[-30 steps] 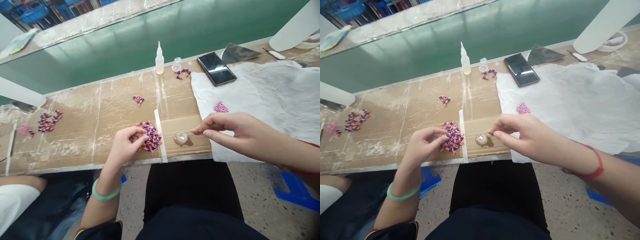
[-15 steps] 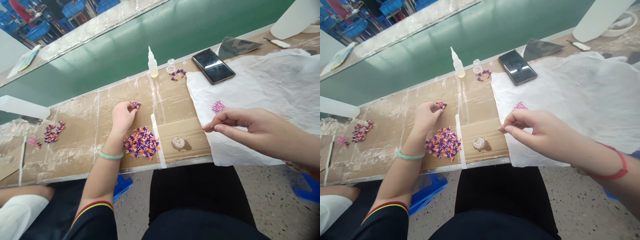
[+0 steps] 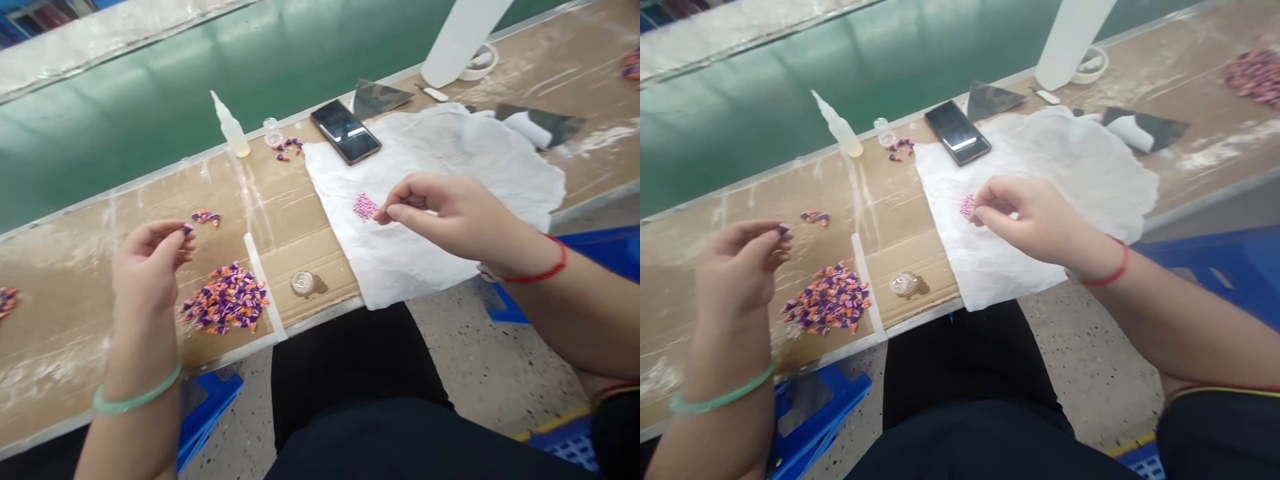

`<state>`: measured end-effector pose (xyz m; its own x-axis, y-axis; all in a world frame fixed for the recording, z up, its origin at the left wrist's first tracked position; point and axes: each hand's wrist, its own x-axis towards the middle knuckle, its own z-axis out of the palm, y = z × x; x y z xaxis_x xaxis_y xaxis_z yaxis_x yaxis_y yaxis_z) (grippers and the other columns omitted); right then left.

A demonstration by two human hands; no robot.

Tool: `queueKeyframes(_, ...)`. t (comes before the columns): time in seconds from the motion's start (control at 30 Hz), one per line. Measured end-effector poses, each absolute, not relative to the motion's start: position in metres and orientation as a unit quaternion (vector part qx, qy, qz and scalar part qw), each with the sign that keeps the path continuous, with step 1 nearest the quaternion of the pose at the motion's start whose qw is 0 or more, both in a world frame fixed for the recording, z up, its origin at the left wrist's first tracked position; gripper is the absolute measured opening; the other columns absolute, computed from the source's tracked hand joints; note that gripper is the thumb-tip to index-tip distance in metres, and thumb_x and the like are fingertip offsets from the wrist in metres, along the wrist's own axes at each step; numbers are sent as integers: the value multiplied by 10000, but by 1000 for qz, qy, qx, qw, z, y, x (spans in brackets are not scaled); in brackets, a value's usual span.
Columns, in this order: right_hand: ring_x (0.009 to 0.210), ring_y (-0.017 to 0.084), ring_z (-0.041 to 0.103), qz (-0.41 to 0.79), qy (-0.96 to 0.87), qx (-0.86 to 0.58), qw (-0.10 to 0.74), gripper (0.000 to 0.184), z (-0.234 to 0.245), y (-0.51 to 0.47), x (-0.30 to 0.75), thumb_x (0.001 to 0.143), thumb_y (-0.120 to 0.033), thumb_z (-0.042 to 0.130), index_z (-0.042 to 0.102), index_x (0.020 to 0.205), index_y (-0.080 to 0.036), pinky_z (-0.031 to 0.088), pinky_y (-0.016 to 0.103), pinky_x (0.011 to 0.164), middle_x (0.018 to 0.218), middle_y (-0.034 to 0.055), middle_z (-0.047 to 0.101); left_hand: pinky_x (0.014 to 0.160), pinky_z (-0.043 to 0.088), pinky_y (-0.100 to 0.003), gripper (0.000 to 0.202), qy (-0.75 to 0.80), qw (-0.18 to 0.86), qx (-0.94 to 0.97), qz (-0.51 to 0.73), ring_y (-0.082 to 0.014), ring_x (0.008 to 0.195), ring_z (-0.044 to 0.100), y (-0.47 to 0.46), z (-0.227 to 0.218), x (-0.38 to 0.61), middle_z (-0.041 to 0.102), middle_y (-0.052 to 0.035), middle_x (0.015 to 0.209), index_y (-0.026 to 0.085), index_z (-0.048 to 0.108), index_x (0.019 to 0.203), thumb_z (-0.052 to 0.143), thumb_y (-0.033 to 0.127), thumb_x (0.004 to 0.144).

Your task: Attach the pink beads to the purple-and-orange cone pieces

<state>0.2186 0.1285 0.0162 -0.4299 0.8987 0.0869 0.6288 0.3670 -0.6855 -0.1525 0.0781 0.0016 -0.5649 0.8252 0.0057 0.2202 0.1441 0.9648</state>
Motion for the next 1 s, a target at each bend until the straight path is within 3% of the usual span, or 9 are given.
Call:
queueKeyframes(0.13,791,216,622,212,-842,-456,194,154,-13,144,228,867,-260,558,662,777,-189,468,351,712,813,64,689,444,413,-164,210,649,389,312,575,-74,536,557,57,11,-133,688,-2,636,184,745,658,825,110,480)
queueKeyframes(0.23,837,233,608,177,-859,-447,175,118,-31,149,225,841,-192,588,659,747,-188,465,376,794,801,65,684,411,419,-150,263,629,458,313,544,-65,486,527,36,15,-114,674,8,608,205,744,628,903,122,435)
queueKeyframes(0.4,815,234,569,139,-860,-463,164,118,-44,151,215,826,-144,610,674,735,-183,455,380,810,783,64,696,378,426,-144,243,591,556,341,474,-57,418,508,6,12,-94,674,-5,608,222,767,687,949,349,589)
queueKeyframes(0.6,801,231,544,118,-864,-461,164,126,-47,151,209,821,-124,606,643,719,-188,448,379,796,780,59,702,427,490,-157,188,547,578,372,477,-82,475,573,-10,0,-85,692,-28,653,207,800,754,914,330,670)
queueKeyframes(0.83,778,251,497,64,-889,-435,128,132,-54,151,206,830,-122,541,534,722,-198,415,410,734,765,101,631,426,444,-140,181,513,605,357,493,-69,489,557,-17,-12,-61,688,-28,663,188,786,783,827,364,794)
queueKeyframes(0.93,770,233,497,109,-879,-418,199,136,-47,134,202,843,-115,527,498,750,-209,420,398,735,755,74,593,443,438,-138,199,505,603,355,506,-64,492,557,-15,-19,-40,684,-24,643,181,784,793,819,377,802)
queueKeyframes(1.0,760,203,511,191,-859,-390,273,121,-37,112,196,887,-129,524,500,801,-211,432,366,723,771,43,578,448,436,-146,203,485,610,359,514,-63,487,546,-12,-23,-24,675,-10,635,197,797,906,819,370,801)
